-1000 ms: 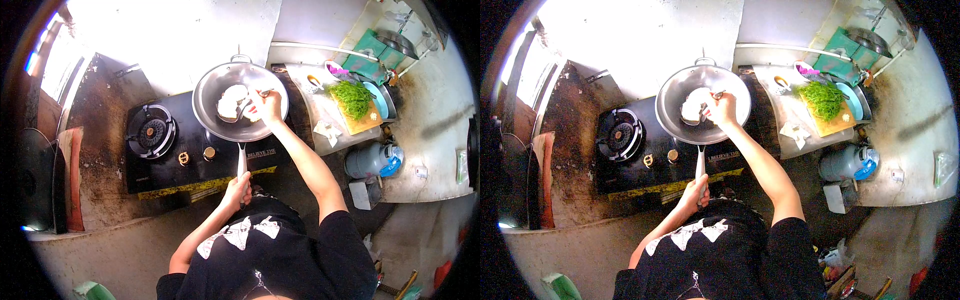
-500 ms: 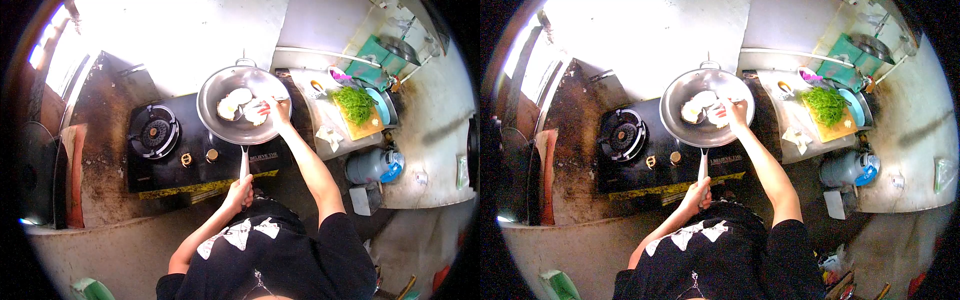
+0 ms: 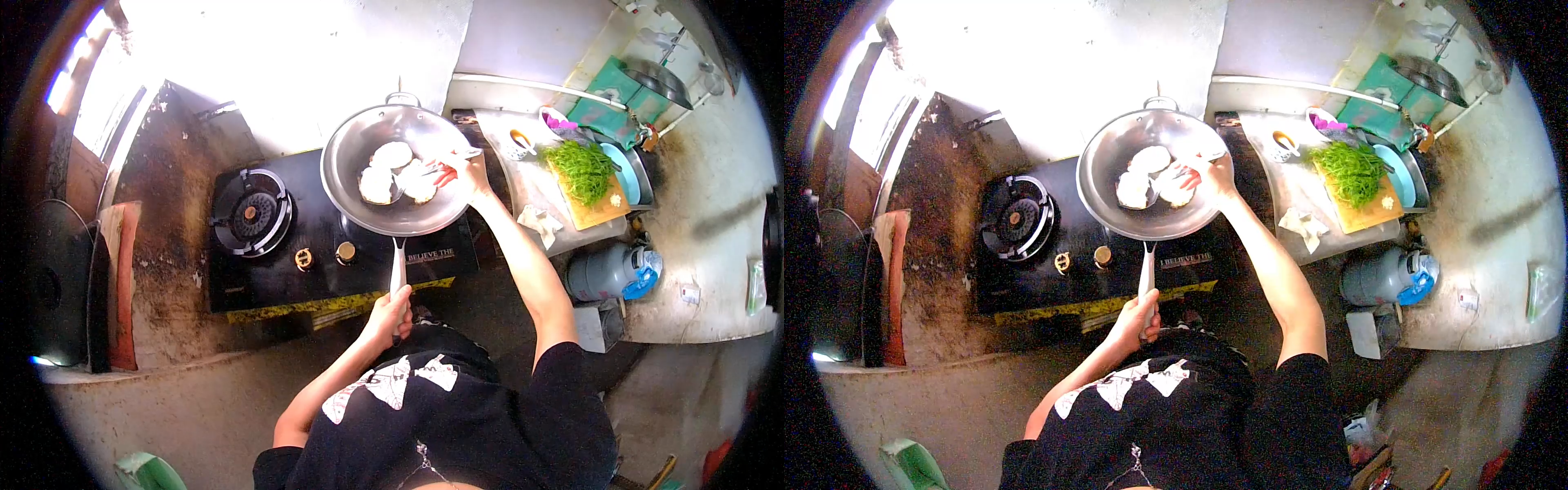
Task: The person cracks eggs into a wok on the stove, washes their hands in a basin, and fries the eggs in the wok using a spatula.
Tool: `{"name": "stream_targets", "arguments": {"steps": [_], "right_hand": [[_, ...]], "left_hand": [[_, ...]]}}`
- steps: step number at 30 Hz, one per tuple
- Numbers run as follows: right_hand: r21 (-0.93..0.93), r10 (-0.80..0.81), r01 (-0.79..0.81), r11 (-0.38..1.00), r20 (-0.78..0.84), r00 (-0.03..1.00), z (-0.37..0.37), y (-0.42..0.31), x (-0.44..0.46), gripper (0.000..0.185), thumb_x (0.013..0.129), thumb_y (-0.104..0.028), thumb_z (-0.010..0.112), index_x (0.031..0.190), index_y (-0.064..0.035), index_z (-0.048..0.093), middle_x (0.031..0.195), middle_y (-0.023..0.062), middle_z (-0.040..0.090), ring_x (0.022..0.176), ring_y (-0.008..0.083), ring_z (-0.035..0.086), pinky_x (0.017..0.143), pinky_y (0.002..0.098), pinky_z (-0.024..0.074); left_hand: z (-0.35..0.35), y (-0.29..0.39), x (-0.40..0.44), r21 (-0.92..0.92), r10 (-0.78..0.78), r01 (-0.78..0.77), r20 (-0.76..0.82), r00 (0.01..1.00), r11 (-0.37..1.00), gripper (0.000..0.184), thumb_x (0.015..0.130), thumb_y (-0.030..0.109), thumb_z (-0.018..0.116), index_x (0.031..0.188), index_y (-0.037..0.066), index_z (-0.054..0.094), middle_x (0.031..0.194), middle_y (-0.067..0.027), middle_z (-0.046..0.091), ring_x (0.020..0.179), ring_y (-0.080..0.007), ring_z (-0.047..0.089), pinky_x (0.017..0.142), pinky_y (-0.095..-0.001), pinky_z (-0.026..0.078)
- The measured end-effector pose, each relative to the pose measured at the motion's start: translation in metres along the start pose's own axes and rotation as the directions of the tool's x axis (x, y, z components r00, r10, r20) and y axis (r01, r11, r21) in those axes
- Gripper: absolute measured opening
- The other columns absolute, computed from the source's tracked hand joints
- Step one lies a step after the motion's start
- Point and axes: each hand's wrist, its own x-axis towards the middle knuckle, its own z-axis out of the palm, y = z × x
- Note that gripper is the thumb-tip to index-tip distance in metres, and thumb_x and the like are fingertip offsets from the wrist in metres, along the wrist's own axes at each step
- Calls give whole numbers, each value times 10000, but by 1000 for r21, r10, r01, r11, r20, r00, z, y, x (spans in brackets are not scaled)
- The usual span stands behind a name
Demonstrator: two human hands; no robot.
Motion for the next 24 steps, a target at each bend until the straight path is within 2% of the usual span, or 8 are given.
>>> {"name": "stream_targets", "arguments": {"steps": [2, 10, 16, 18, 19, 20, 23, 24], "right_hand": [[-65, -16, 20, 998, 57, 998, 0, -7, 2, 154, 781, -120, 573, 713, 18, 572, 698, 143, 639, 479, 195, 617, 397, 256, 496], [-122, 13, -10, 993, 29, 999, 10, -16, 9, 198, 787, -127, 562, 731, 59, 603, 648, 147, 628, 484, 209, 626, 395, 258, 504], [-110, 28, -30, 993, -17, 999, 28, -30, 12, 352, 828, -282, 612, 737, 58, 597, 629, 146, 614, 490, 232, 634, 387, 264, 508], [-8, 96, -98, 995, -142, 985, 31, -34, 17, 404, 822, -344, 632, 721, 44, 578, 617, 153, 607, 449, 223, 618, 337, 250, 493], [19, 166, -166, 986, -200, 966, 26, -28, 24, 435, 816, -366, 636, 769, 60, 564, 622, 159, 603, 475, 234, 628, 356, 258, 507], [17, 165, -165, 986, -199, 966, 23, -26, 24, 435, 816, -366, 636, 769, 60, 564, 622, 159, 603, 475, 234, 628, 356, 258, 507], [97, 342, -328, 940, -309, 887, 14, -24, 25, 476, 807, -380, 639, 845, 83, 533, 663, 188, 602, 526, 260, 641, 405, 273, 534], [94, 343, -330, 939, -307, 888, 9, -23, 24, 476, 807, -380, 639, 845, 83, 533, 663, 188, 602, 526, 260, 641, 405, 273, 534]], "left_hand": [[-1, -1, 1, -2, 0, 0, 0, 1000, 1000, 342, 870, 392, 551, 788, 93, 407, 535, -30, 426, 367, -129, 381, 328, -277, 295], [-1, -2, 2, 7, 12, -12, -4, 1000, 1000, 356, 869, 404, 549, 785, 88, 408, 524, -31, 423, 357, -133, 381, 319, -283, 299], [-1, -1, 2, 26, 14, -14, -5, 1000, 1000, 356, 867, 409, 548, 790, 91, 410, 524, -27, 426, 359, -127, 382, 320, -279, 302], [-1, -1, 2, 27, 10, -10, -3, 1000, 1000, 354, 866, 412, 549, 785, 96, 412, 527, -24, 426, 363, -122, 383, 320, -275, 302], [-1, -2, 1, 26, 11, -10, -2, 1000, 1000, 354, 866, 412, 549, 785, 96, 412, 527, -24, 426, 363, -122, 383, 320, -275, 302], [-2, -2, 2, 27, 5, -5, 2, 1000, 1000, 354, 866, 413, 548, 778, 98, 413, 528, -21, 426, 367, -120, 385, 321, -274, 302], [-2, 0, 2, 29, -2, 2, 6, 1000, 1000, 356, 867, 416, 545, 764, 102, 413, 531, -15, 426, 374, -117, 388, 324, -270, 303], [-2, 0, 1, 33, -7, 7, 5, 1000, 999, 357, 868, 418, 542, 757, 104, 412, 532, -12, 426, 378, -115, 390, 326, -269, 304]]}}
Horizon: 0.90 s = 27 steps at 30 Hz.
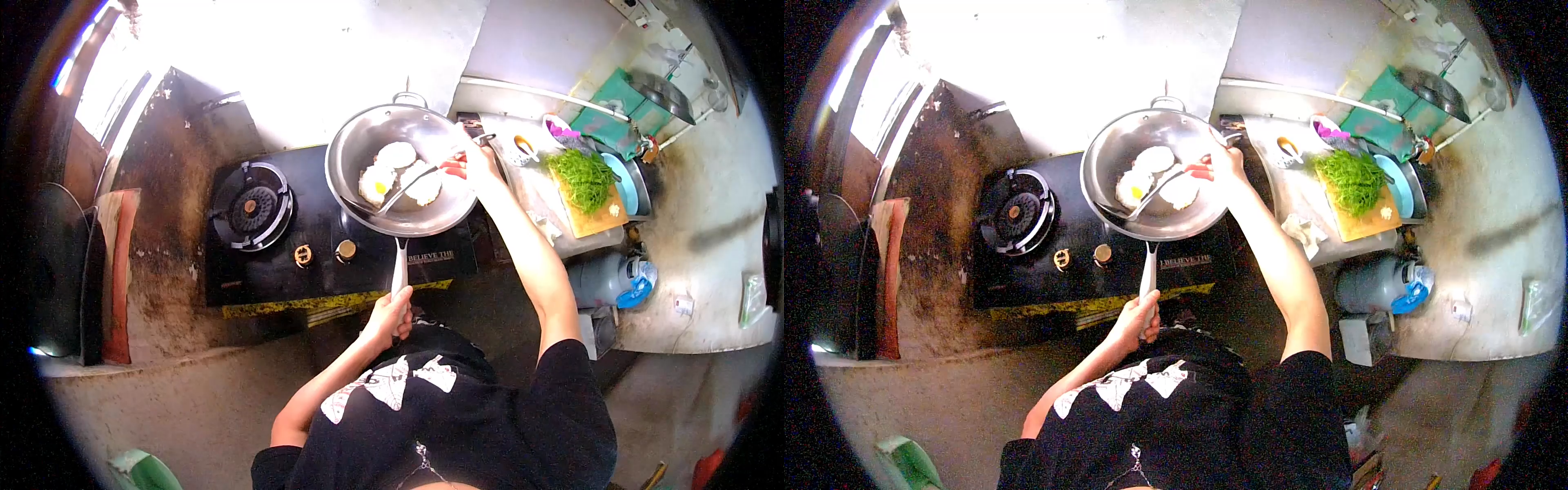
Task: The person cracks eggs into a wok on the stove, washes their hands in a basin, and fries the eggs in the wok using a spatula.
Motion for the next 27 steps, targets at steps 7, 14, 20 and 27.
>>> {"name": "stream_targets", "arguments": {"steps": [7, 14, 20, 27], "right_hand": [[-81, -269, 307, 948, 307, 913, -16, -30, -18, 189, 837, -173, 553, 780, 0, 600, 818, 161, 645, 587, 179, 645, 503, 248, 532], [-403, -457, 774, 489, 637, 621, 10, -16, -33, 132, 787, -80, 609, 895, -8, 636, 787, 75, 651, 727, 121, 617, 655, 253, 501], [-354, -376, 852, 386, 783, 495, 1, -5, -42, 82, 762, -44, 581, 830, -17, 618, 836, 93, 647, 727, 150, 597, 697, 274, 480], [-270, -394, 940, 210, 856, 334, -6, 6, -31, 105, 770, -114, 578, 841, -40, 600, 742, 114, 626, 658, 221, 608, 621, 303, 480]], "left_hand": [[2, 1, -2, -25, 14, -14, 17, 1000, 1000, 354, 878, 395, 535, 755, 90, 403, 537, -16, 413, 366, -114, 371, 329, -268, 292], [0, 2, -3, -24, 14, -14, 2, 1000, 1000, 350, 879, 391, 534, 758, 89, 403, 531, -15, 415, 359, -112, 369, 321, -264, 288], [-2, 4, -5, -29, 4, -4, 0, 1000, 1000, 366, 870, 408, 545, 759, 89, 404, 525, -9, 411, 352, -107, 360, 320, -260, 285], [-1, 6, -6, 3, 1, -1, -22, 1000, 1000, 356, 873, 401, 543, 770, 87, 410, 525, -7, 411, 357, -101, 361, 321, -256, 284]]}}
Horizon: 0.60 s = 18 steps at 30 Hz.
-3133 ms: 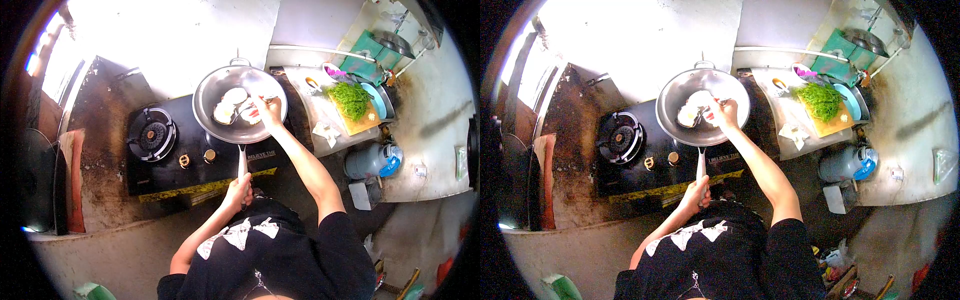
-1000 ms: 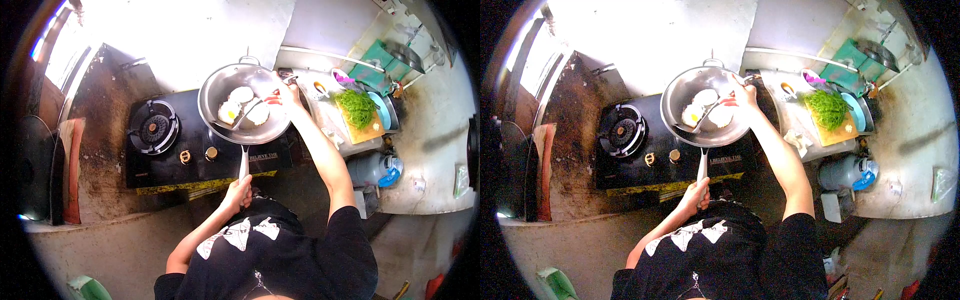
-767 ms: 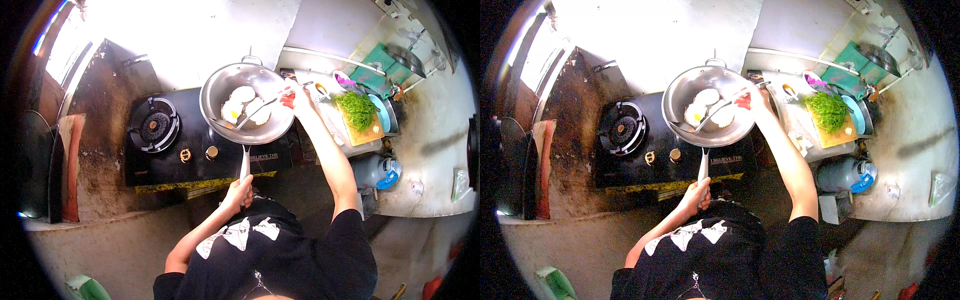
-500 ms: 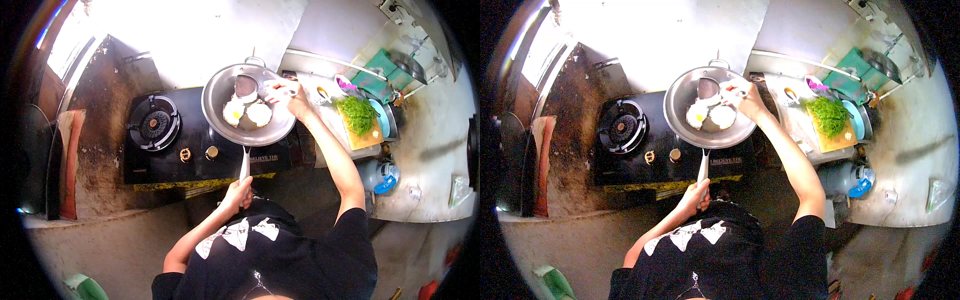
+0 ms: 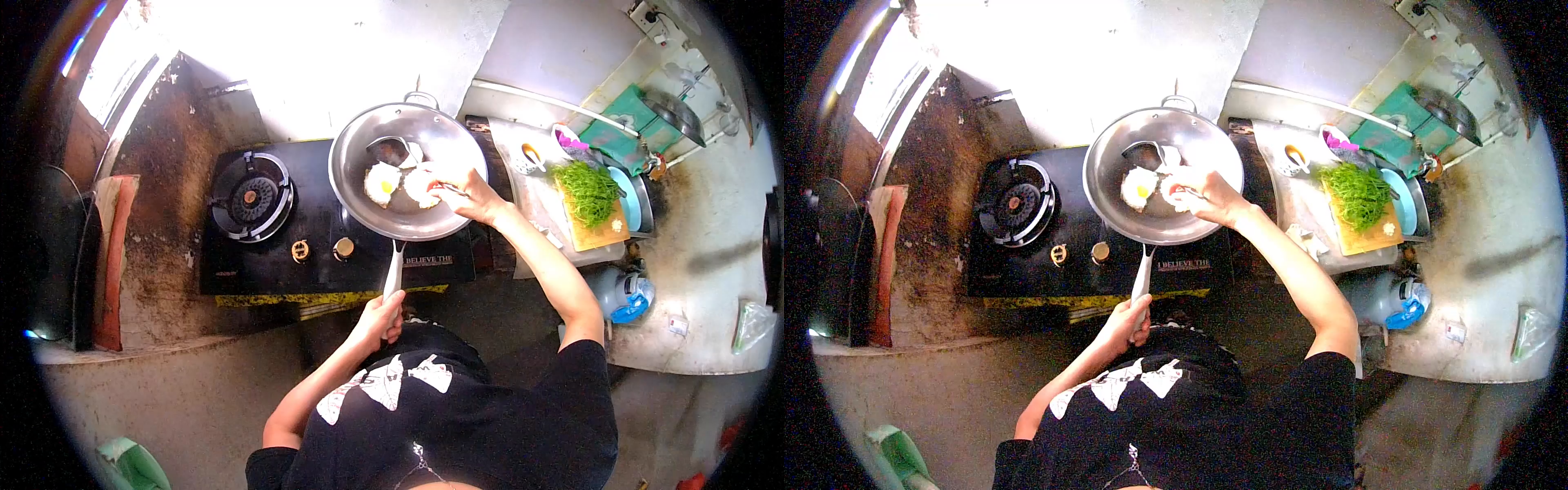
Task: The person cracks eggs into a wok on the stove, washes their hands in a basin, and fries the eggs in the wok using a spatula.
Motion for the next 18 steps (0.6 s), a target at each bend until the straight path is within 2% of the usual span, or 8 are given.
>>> {"name": "stream_targets", "arguments": {"steps": [4, 6, 7, 10, 13, 15, 18], "right_hand": [[30, -22, 21, 999, 26, 999, 3, 7, 0, 106, 770, -108, 578, 847, -38, 600, 748, 112, 625, 668, 221, 612, 625, 309, 481], [-34, -121, 121, 992, 11, 993, 5, 10, 1, 108, 768, -106, 588, 848, -36, 606, 768, 116, 628, 671, 225, 609, 626, 309, 479], [-33, -121, 122, 992, 11, 993, 5, 11, 1, 108, 768, -106, 588, 848, -36, 606, 768, 116, 628, 671, 225, 609, 626, 309, 479], [-12, -98, 99, 995, 22, 995, 8, 14, 3, 100, 774, -111, 601, 827, -26, 609, 743, 116, 633, 657, 220, 610, 611, 312, 479], [58, 17, -21, 998, 66, 998, 13, 16, 8, 139, 788, -123, 602, 876, -20, 631, 719, 108, 643, 608, 180, 598, 576, 304, 472], [148, 59, -61, 987, 15, 998, 12, 1, 17, 182, 806, -137, 585, 928, -17, 647, 684, 96, 646, 562, 135, 572, 546, 285, 458], [153, 56, -54, 987, -13, 998, 21, 13, 20, 215, 808, -157, 584, 964, -29, 656, 690, 100, 652, 565, 114, 562, 547, 268, 450]], "left_hand": [[2, 2, -3, -2, -8, 8, -13, 1000, 1000, 351, 875, 395, 542, 769, 86, 411, 525, -7, 413, 356, -100, 359, 321, -257, 284], [2, 3, -3, -6, -5, 5, -9, 1000, 1000, 351, 874, 393, 542, 765, 87, 411, 524, -7, 415, 355, -98, 358, 320, -254, 286], [2, 3, -3, -6, -5, 5, -10, 1000, 1000, 351, 874, 393, 542, 765, 87, 411, 524, -7, 415, 355, -98, 358, 320, -254, 286], [2, 2, -3, -17, -10, 10, -7, 1000, 1000, 352, 874, 392, 544, 758, 87, 410, 521, -8, 417, 352, -100, 359, 318, -252, 287], [1, 2, -2, -8, -4, 4, -12, 1000, 1000, 351, 875, 389, 542, 754, 89, 408, 519, -10, 419, 348, -101, 357, 315, -252, 286], [1, 2, -2, -3, 1, -1, -9, 1000, 1000, 351, 876, 390, 538, 748, 89, 409, 515, -12, 418, 343, -103, 355, 313, -253, 285], [0, 1, -1, 5, 4, -4, -14, 1000, 1000, 354, 878, 391, 534, 742, 89, 410, 510, -15, 415, 340, -105, 354, 312, -256, 285]]}}
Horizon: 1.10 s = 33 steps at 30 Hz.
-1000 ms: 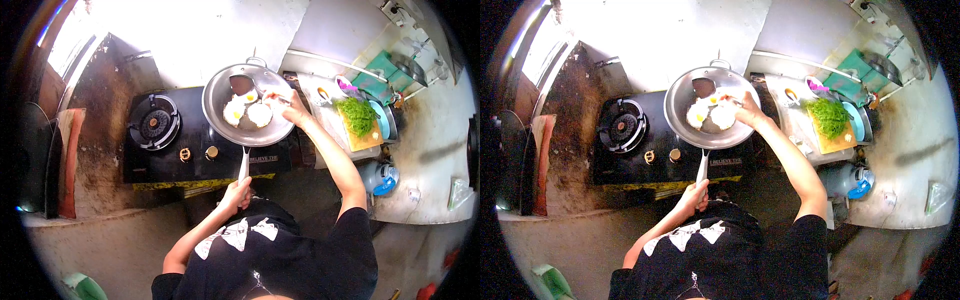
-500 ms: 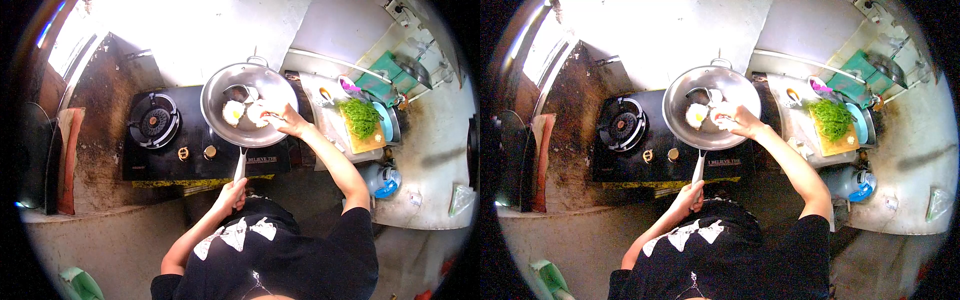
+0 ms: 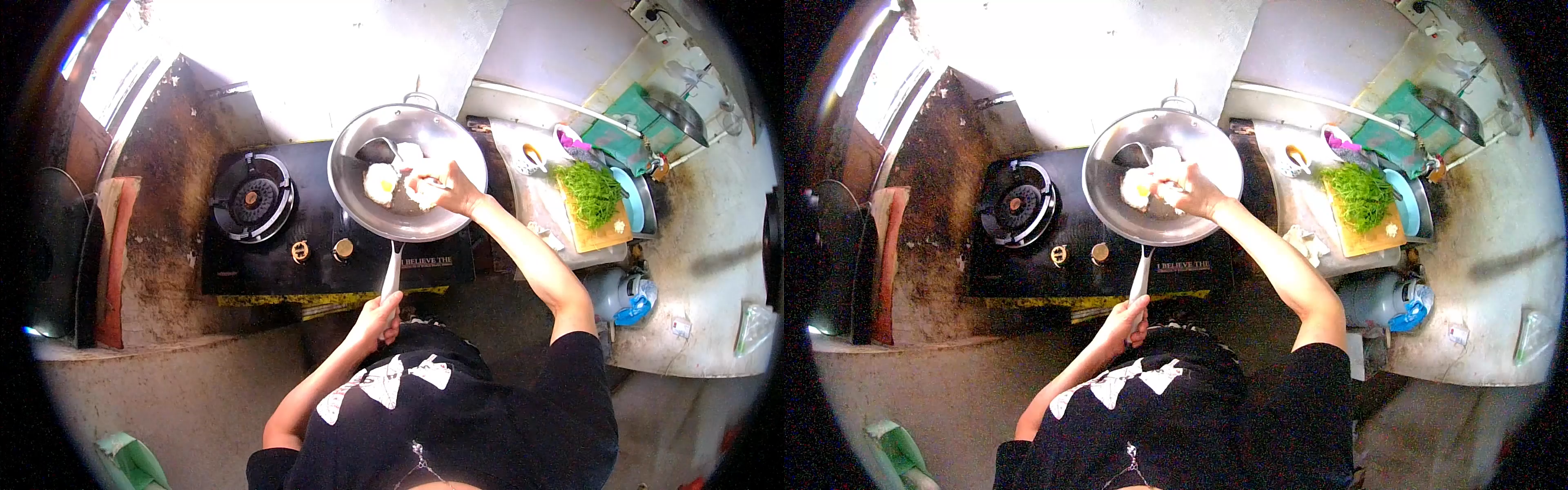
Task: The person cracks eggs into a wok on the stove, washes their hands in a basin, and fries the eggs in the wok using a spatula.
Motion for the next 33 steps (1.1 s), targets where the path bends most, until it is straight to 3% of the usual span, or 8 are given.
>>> {"name": "stream_targets", "arguments": {"steps": [8, 10, 11, 13, 20, 24, 27, 33], "right_hand": [[109, 128, -110, 988, -180, 975, 14, -5, 0, 191, 790, -165, 587, 898, -34, 675, 698, 78, 657, 576, 125, 566, 569, 267, 463], [317, 429, -389, 865, -66, 901, 15, -8, -4, 193, 787, -155, 589, 912, -37, 676, 715, 78, 656, 607, 131, 575, 588, 273, 471], [314, 432, -392, 865, -69, 899, 17, -7, -6, 193, 787, -155, 589, 912, -37, 676, 715, 78, 656, 607, 131, 575, 588, 273, 471], [113, 161, -141, 984, -192, 968, 22, 0, -3, 202, 781, -132, 585, 936, -34, 669, 707, 79, 645, 618, 112, 562, 589, 260, 464], [480, 413, -278, 832, -201, 888, 20, -13, 0, 236, 777, -86, 573, 989, -15, 648, 741, 3, 619, 638, 64, 533, 579, 213, 434], [441, 335, -233, 867, -171, 926, 20, -10, -5, 220, 800, -66, 546, 981, 21, 637, 708, -4, 593, 630, 58, 518, 575, 197, 428], [506, 399, -298, 809, -101, 912, 15, -27, -9, 204, 814, -70, 539, 962, 30, 638, 717, 1, 590, 635, 62, 520, 574, 192, 428], [522, 343, -233, 821, -123, 931, 16, -13, -12, 193, 824, -114, 566, 957, -2, 649, 764, 23, 617, 658, 57, 536, 573, 193, 430]], "left_hand": [[0, 2, 0, 4, 1, -1, 12, 1000, 1000, 367, 873, 403, 538, 737, 88, 407, 514, -18, 418, 345, -110, 362, 312, -265, 288], [1, -1, -1, -2, -12, 12, 11, 1000, 1000, 370, 871, 405, 541, 734, 88, 406, 515, -18, 419, 347, -111, 364, 313, -266, 289], [-1, -3, 1, 4, -3, 3, 15, 1000, 1000, 369, 871, 404, 541, 735, 89, 404, 515, -18, 419, 349, -113, 366, 314, -267, 292], [-2, 0, 3, 16, 14, -14, 18, 1000, 1000, 368, 871, 403, 542, 736, 89, 402, 516, -17, 419, 351, -114, 368, 315, -268, 294], [-1, 0, 2, 28, 20, -21, 12, 1000, 999, 361, 872, 400, 540, 752, 89, 402, 521, -17, 422, 355, -112, 370, 320, -266, 302], [1, 2, -2, 36, 16, -16, 10, 1000, 999, 364, 871, 407, 540, 760, 86, 410, 528, -13, 424, 357, -108, 369, 324, -261, 301], [-1, 1, -1, 30, 17, -18, 27, 1000, 999, 363, 869, 409, 542, 765, 85, 414, 531, -13, 424, 360, -105, 371, 324, -258, 299], [-1, 0, 0, 9, 0, 0, 28, 1000, 1000, 361, 866, 408, 548, 768, 89, 413, 532, -16, 424, 362, -104, 374, 323, -258, 297]]}}
